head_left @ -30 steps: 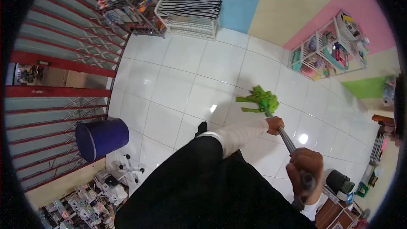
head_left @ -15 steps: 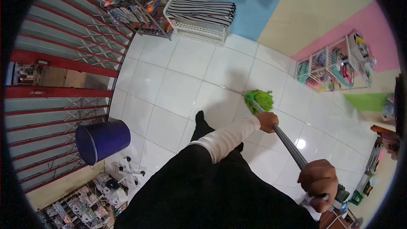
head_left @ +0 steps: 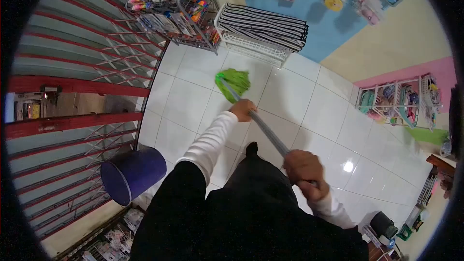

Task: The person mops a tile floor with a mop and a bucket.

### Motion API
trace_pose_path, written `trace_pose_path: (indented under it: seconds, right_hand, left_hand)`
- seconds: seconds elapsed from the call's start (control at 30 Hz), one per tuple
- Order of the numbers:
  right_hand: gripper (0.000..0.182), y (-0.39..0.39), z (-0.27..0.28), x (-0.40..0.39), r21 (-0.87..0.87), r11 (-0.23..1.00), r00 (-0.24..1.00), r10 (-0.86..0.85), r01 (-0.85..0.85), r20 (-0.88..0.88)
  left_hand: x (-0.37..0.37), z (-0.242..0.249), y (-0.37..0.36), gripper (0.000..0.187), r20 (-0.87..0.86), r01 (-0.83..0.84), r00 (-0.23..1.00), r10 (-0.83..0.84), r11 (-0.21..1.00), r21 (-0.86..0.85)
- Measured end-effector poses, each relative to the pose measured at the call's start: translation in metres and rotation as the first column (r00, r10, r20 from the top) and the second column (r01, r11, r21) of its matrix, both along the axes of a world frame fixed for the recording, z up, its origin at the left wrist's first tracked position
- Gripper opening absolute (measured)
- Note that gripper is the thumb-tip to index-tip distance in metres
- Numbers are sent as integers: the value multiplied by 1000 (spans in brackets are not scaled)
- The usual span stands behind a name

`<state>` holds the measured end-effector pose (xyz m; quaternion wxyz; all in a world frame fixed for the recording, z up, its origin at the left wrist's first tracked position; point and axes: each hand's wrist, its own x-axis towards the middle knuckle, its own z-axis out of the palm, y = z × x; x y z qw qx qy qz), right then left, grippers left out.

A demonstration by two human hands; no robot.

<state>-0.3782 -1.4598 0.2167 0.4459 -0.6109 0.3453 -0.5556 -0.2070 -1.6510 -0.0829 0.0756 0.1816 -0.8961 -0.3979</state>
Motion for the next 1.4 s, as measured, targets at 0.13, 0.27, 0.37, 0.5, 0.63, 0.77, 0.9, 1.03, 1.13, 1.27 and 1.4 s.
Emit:
trace_pose_path:
  seconds: [0.13, 0.27, 0.37, 0.5, 0.63, 0.77, 0.9, 1.03, 1.13, 1.27, 1.4]
  right_hand:
    - [13, -46, -65, 34, -40, 998, 999, 50, -50, -2]
    - [10, -47, -87, 41, -45, 998, 998, -42, 44, 42]
    - [10, -24, -78, 24, 35, 996, 995, -87, 86, 45]
    - [13, 17, -30, -17, 137, 968, 973, -221, 211, 66]
    - [22, 75, 44, -63, 328, 865, 910, -414, 379, 39]
    - [25, 142, 110, -93, 303, 724, 769, -637, 620, -50]
    - [23, 203, 151, -125, 238, 811, 844, -525, 535, -112]
    - [20, 244, 148, -138, 173, 780, 795, -561, 601, -233]
    - [19, 264, 144, -146, 296, 862, 837, -228, 411, -498]
    - [26, 252, 135, -142, 297, 955, 903, 108, 23, -416]
    - [34, 241, 140, -151, 28, 999, 990, -30, 35, -141]
  left_hand:
    - [47, -15, -56, 27, 349, -127, 922, 168, 982, -137]
    - [45, -4, -59, 32, 474, -211, 828, 298, 950, -229]
    - [25, 0, -44, 39, 602, -94, 775, 193, 977, -192]
    - [-20, 10, -2, 38, 457, 86, 887, -66, 996, -23]
    - [-91, 47, 76, 38, 154, 189, 964, -216, 967, 170]
    - [-176, 87, 181, 29, -70, 333, 941, -331, 875, 351]
    - [-252, 101, 295, 24, -262, 538, 843, -470, 758, 368]
    - [-309, 98, 377, 19, -314, 572, 820, -478, 682, 456]
    - [-321, 86, 409, 13, -349, 556, 830, -436, 706, 439]
    - [-309, 82, 398, 23, -207, 665, 744, -635, 734, 141]
    - [-290, 112, 365, 39, -103, 592, 806, -583, 798, 111]
